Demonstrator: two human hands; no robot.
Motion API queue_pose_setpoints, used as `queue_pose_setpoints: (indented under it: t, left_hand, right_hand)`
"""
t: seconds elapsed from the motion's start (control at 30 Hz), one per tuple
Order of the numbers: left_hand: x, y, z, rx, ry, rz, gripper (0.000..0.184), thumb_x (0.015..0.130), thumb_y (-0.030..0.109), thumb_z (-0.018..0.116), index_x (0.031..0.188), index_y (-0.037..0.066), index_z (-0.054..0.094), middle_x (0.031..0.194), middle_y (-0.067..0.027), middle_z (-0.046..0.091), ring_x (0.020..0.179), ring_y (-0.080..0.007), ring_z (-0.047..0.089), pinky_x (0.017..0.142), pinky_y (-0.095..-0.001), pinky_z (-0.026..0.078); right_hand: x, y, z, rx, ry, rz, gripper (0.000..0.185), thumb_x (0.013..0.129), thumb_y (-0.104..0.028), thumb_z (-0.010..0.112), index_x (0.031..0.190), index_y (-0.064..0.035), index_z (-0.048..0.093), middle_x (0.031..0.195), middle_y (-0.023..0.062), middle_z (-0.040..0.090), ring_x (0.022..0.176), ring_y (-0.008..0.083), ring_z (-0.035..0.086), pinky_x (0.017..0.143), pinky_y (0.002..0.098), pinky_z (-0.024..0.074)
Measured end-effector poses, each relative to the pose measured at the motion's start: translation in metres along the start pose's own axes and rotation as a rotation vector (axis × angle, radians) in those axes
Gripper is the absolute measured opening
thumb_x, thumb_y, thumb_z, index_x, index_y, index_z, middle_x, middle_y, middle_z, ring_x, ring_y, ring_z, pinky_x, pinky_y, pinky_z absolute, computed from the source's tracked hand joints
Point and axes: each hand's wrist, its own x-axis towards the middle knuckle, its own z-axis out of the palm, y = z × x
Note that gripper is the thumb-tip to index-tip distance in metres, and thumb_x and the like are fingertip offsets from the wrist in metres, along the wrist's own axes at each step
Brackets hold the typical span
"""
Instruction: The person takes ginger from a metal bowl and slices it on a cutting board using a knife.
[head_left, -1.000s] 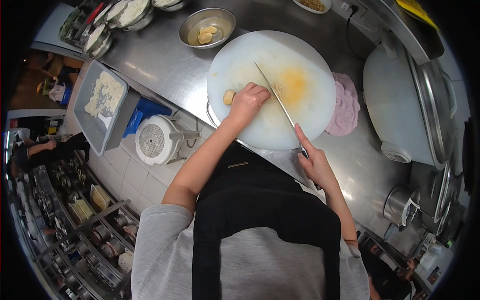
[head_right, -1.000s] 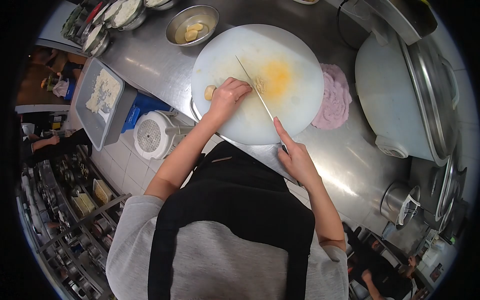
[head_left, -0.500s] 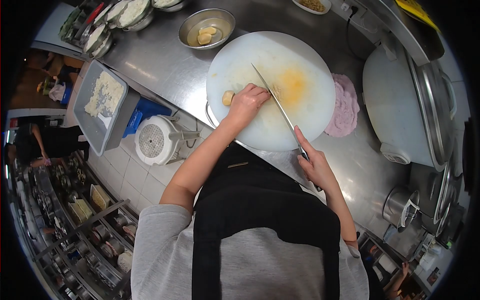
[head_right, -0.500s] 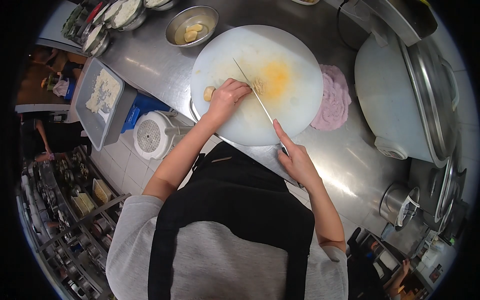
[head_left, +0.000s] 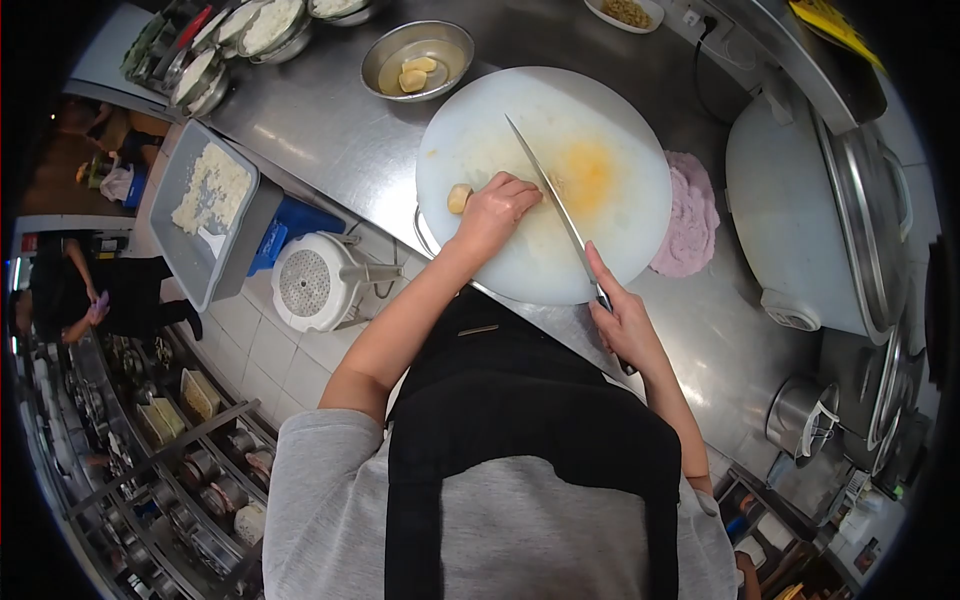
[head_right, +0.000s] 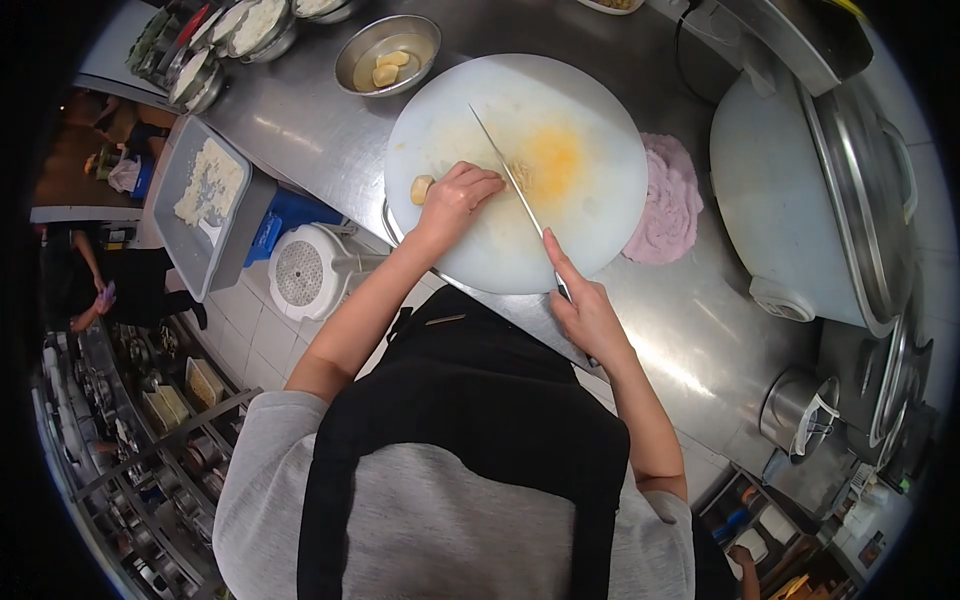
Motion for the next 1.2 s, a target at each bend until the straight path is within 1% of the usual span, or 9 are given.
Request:
queue_pose_setpoints:
  t: [0.37, 0.43, 0.53, 0.63, 0.83, 0.9, 1.03, 1.13, 1.2]
  left_hand:
    - [0.001, 0.004, 0.000, 0.029, -0.029, -0.021, 0.019, 0.072, 0.006, 0.066, 0.091, 0.009, 0.070, 0.094, -0.0011, 0.067, 0.089, -0.0201, 0.062, 0.073, -0.0318, 0.054]
    - [0.002, 0.004, 0.000, 0.043, -0.038, -0.020, 0.020, 0.072, 0.006, 0.066, 0.091, 0.009, 0.070, 0.095, -0.0009, 0.067, 0.089, -0.0200, 0.061, 0.074, -0.0315, 0.054]
    - [0.001, 0.004, 0.000, 0.027, -0.040, -0.030, 0.020, 0.072, 0.006, 0.066, 0.091, 0.010, 0.070, 0.095, -0.0007, 0.067, 0.089, -0.0199, 0.061, 0.073, -0.0315, 0.054]
    - [0.002, 0.005, 0.000, 0.034, -0.042, -0.040, 0.020, 0.072, 0.005, 0.065, 0.091, 0.010, 0.070, 0.095, -0.0006, 0.067, 0.089, -0.0200, 0.061, 0.074, -0.0316, 0.054]
    - [0.001, 0.004, 0.001, 0.044, -0.038, -0.028, 0.020, 0.072, 0.005, 0.065, 0.091, 0.009, 0.071, 0.096, -0.0011, 0.067, 0.090, -0.0203, 0.061, 0.075, -0.0321, 0.054]
    - [-0.002, 0.004, 0.000, 0.018, -0.033, -0.027, 0.020, 0.073, 0.004, 0.066, 0.092, 0.008, 0.071, 0.096, -0.0019, 0.068, 0.090, -0.0208, 0.062, 0.075, -0.0324, 0.054]
    - [-0.004, 0.002, -0.002, -0.060, -0.007, -0.039, 0.018, 0.074, 0.003, 0.067, 0.092, 0.006, 0.070, 0.096, -0.0042, 0.069, 0.089, -0.0223, 0.063, 0.075, -0.0330, 0.053]
    - [-0.007, -0.001, 0.002, -0.058, 0.008, -0.030, 0.022, 0.072, 0.003, 0.063, 0.093, 0.008, 0.069, 0.098, -0.0015, 0.067, 0.093, -0.0210, 0.061, 0.076, -0.0327, 0.054]
    - [-0.006, -0.001, 0.001, -0.057, 0.003, -0.032, 0.021, 0.072, 0.003, 0.063, 0.092, 0.008, 0.069, 0.098, -0.0017, 0.067, 0.093, -0.0210, 0.061, 0.076, -0.0326, 0.054]
  right_hand:
    - [-0.012, -0.013, 0.000, -0.108, -0.028, 0.077, 0.081, 0.081, 0.002, 0.049, 0.151, -0.0281, 0.023, 0.117, 0.0323, 0.058, 0.086, 0.0415, 0.064, 0.081, 0.0386, 0.0480]
    - [-0.012, -0.012, 0.000, -0.102, -0.053, 0.144, 0.081, 0.080, 0.002, 0.049, 0.151, -0.0286, 0.023, 0.116, 0.0326, 0.058, 0.083, 0.0407, 0.064, 0.080, 0.0386, 0.0481]
    - [-0.012, -0.006, 0.002, -0.099, -0.004, -0.001, 0.081, 0.081, 0.002, 0.048, 0.151, -0.0289, 0.023, 0.115, 0.0335, 0.058, 0.081, 0.0396, 0.065, 0.079, 0.0385, 0.0484]
    - [-0.012, -0.011, 0.001, -0.087, -0.045, 0.126, 0.081, 0.081, 0.002, 0.048, 0.151, -0.0290, 0.023, 0.116, 0.0336, 0.058, 0.080, 0.0392, 0.065, 0.079, 0.0383, 0.0485]
    - [-0.002, -0.005, 0.003, -0.107, 0.003, 0.021, 0.081, 0.082, 0.001, 0.047, 0.151, -0.0301, 0.021, 0.107, 0.0303, 0.063, 0.074, 0.0379, 0.063, 0.077, 0.0382, 0.0489]
    - [0.002, -0.018, -0.004, 0.090, -0.109, 0.281, 0.080, 0.082, 0.000, 0.048, 0.151, -0.0294, 0.021, 0.109, 0.0297, 0.063, 0.076, 0.0380, 0.064, 0.079, 0.0379, 0.0489]
    - [-0.007, -0.023, -0.005, 0.082, -0.107, 0.351, 0.078, 0.083, 0.000, 0.047, 0.151, -0.0285, 0.023, 0.123, 0.0312, 0.056, 0.081, 0.0384, 0.066, 0.083, 0.0361, 0.0483]
    - [-0.013, -0.007, 0.001, -0.028, 0.032, 0.030, 0.077, 0.083, -0.001, 0.047, 0.151, -0.0280, 0.024, 0.129, 0.0305, 0.053, 0.084, 0.0389, 0.066, 0.085, 0.0349, 0.0475]
    - [-0.014, -0.008, 0.002, -0.014, 0.010, 0.049, 0.077, 0.083, -0.001, 0.047, 0.151, -0.0272, 0.024, 0.132, 0.0297, 0.049, 0.087, 0.0401, 0.065, 0.086, 0.0345, 0.0471]
